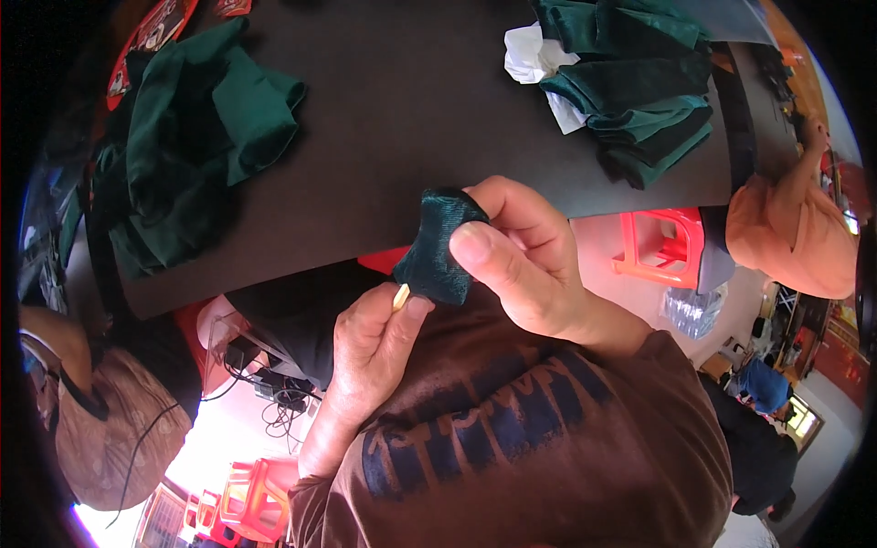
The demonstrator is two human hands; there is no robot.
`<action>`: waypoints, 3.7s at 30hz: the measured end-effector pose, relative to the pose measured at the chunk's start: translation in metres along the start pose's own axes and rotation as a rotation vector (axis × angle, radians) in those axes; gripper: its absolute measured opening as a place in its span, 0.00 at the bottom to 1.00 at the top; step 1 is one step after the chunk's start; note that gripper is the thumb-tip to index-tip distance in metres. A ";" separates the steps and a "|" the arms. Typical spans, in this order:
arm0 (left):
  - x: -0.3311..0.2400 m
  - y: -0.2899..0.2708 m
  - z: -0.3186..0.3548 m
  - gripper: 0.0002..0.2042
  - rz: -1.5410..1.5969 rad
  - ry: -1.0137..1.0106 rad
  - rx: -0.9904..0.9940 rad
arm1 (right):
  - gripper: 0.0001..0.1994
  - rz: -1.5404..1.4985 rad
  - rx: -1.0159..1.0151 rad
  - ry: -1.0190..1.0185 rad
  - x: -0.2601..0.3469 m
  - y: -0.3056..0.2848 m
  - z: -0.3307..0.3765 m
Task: Turning sewn green fabric pieces right-side out using a wooden stick in a textile manufacturing environment.
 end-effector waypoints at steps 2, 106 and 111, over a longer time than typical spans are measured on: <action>0.000 -0.001 0.000 0.05 0.000 -0.002 -0.008 | 0.10 0.051 0.011 -0.011 -0.002 -0.004 -0.001; -0.014 0.005 -0.004 0.09 -0.016 -0.022 0.148 | 0.05 0.316 -0.023 -0.141 0.008 -0.014 -0.005; -0.011 0.006 -0.003 0.08 -0.003 0.004 0.136 | 0.05 0.328 -0.024 -0.125 0.007 -0.014 -0.005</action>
Point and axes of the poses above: each hand's wrist, its own z-axis away from the middle knuckle, its own y-axis out of the palm, x = y × z, the point moved 1 cm from there along -z, towards the middle knuckle, and after that the axes turned 7 degrees about y, right-handed, at the moved point
